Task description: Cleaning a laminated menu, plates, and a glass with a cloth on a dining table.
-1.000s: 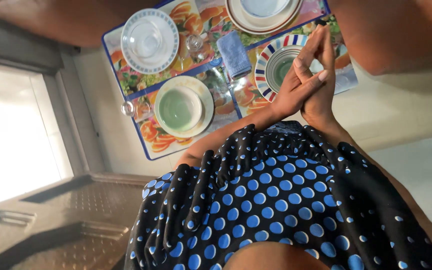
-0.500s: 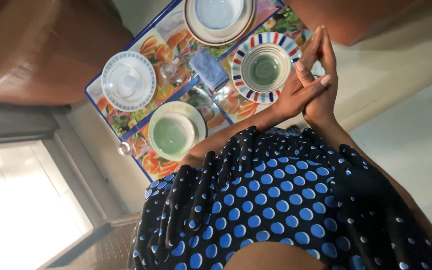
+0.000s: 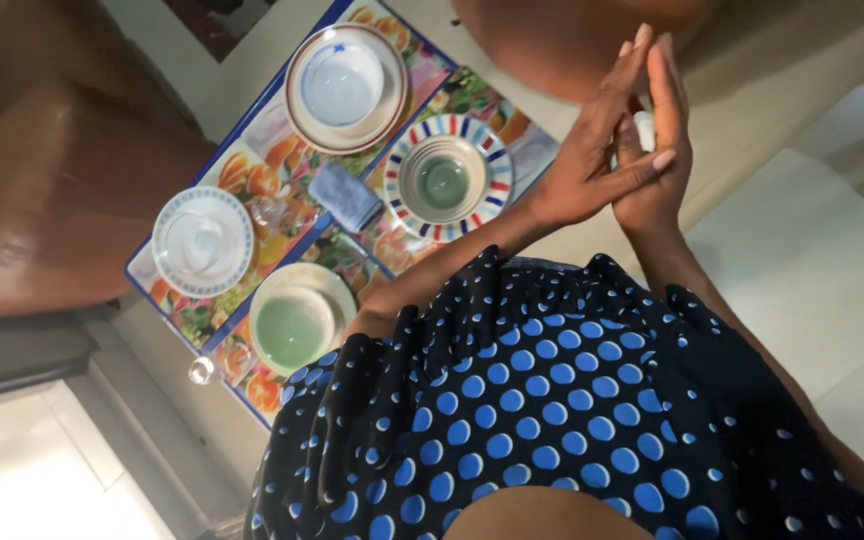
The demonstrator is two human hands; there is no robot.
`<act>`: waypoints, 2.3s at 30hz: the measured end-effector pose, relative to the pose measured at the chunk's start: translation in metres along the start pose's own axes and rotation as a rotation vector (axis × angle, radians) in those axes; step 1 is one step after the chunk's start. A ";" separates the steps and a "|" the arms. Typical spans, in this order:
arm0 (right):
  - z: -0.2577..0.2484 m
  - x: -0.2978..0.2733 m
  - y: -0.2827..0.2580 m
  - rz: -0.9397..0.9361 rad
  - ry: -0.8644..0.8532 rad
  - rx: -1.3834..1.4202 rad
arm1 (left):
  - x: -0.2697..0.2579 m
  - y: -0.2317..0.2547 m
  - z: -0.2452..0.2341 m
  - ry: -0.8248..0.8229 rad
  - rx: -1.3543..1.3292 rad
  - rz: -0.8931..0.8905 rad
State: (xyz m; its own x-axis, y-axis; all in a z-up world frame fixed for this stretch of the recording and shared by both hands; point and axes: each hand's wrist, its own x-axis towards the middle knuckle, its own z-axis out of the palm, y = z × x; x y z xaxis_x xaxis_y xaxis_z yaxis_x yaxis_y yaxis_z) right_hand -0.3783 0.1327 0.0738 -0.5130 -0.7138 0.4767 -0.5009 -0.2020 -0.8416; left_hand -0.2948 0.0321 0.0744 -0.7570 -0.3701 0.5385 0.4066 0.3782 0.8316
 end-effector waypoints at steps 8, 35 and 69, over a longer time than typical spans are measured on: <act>-0.090 0.011 0.020 -0.112 0.003 -0.456 | 0.053 -0.020 0.051 -0.070 0.443 0.088; -0.218 0.026 0.066 0.157 0.197 -0.781 | 0.158 -0.085 0.165 -0.292 0.395 0.223; -0.351 0.152 0.173 0.139 0.181 -0.961 | 0.342 -0.177 0.262 -0.332 0.315 0.297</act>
State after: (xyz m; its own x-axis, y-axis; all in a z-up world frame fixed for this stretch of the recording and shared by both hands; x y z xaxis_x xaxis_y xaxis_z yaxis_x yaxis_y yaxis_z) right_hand -0.7873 0.2249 0.0901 -0.6687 -0.5606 0.4884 -0.7403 0.5635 -0.3667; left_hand -0.7601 0.0605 0.0757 -0.7742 0.0596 0.6301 0.4933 0.6805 0.5418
